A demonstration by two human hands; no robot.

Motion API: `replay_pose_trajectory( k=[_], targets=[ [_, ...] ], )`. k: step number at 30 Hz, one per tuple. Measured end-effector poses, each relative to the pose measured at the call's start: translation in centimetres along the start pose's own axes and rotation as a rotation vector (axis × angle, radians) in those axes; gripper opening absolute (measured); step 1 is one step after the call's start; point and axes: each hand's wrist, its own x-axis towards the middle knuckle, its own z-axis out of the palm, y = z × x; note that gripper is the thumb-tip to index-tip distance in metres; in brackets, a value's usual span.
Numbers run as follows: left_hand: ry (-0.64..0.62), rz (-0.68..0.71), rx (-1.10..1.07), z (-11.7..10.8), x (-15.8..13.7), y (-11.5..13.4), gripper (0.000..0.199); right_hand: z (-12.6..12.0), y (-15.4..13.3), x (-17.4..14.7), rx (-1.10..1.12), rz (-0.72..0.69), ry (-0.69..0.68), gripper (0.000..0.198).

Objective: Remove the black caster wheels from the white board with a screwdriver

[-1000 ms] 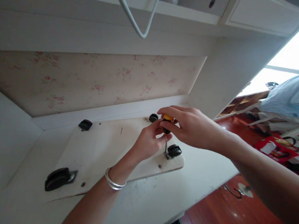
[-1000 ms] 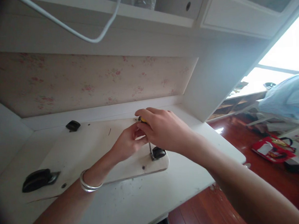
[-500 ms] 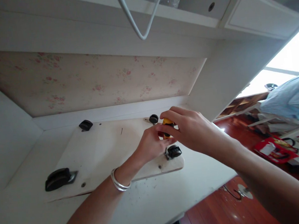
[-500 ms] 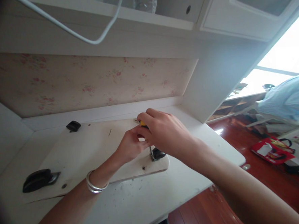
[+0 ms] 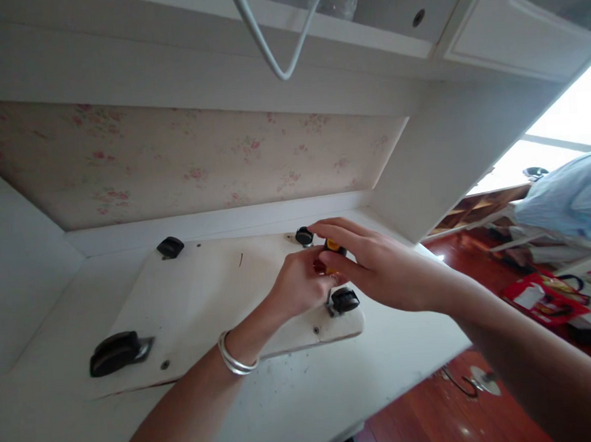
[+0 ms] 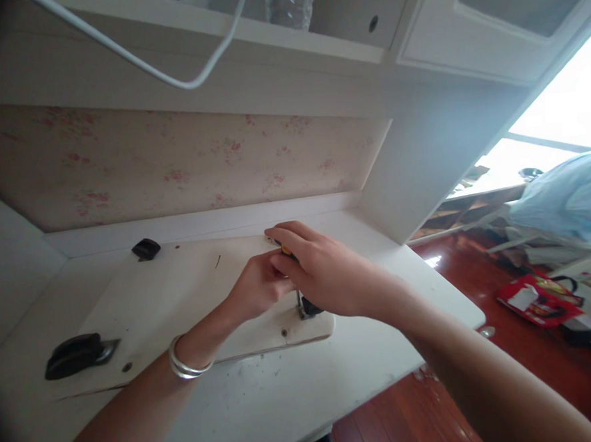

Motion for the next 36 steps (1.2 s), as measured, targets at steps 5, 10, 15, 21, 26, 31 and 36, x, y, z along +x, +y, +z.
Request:
replay_pose_trajectory(
  k=[5, 10, 15, 21, 26, 31, 36],
  targets=[
    [0.041, 0.078, -0.012, 0.4, -0.2, -0.4, 0.018, 0.3, -0.1, 0.1, -0.101, 0.129, 0.093, 0.021],
    [0.163, 0.075, 0.129, 0.3, -0.4, -0.2, 0.014, 0.4, -0.5, -0.2, -0.092, 0.087, 0.060, 0.028],
    [-0.009, 0.019, -0.092, -0.3, -0.1, -0.8, 0.019, 0.2, 0.2, -0.2, 0.001, 0.125, 0.085, 0.026],
    [0.183, 0.066, 0.141, 0.0, -0.5, -0.9, 0.020, 0.8, -0.2, -0.2, -0.110, 0.188, 0.154, 0.026],
    [-0.051, 0.038, -0.042, -1.0, -0.1, -1.1, 0.015, 0.3, 0.2, -0.4, 0.032, 0.130, 0.078, 0.032],
    [0.064, 0.080, 0.145, -0.5, -0.2, -1.0, 0.025, 0.7, -0.1, 0.0, -0.115, 0.259, 0.186, 0.026],
    [-0.048, 0.027, -0.041, -0.8, 0.1, -1.3, 0.016, 0.3, 0.0, -0.2, 0.020, 0.057, 0.070, 0.034]
  ],
)
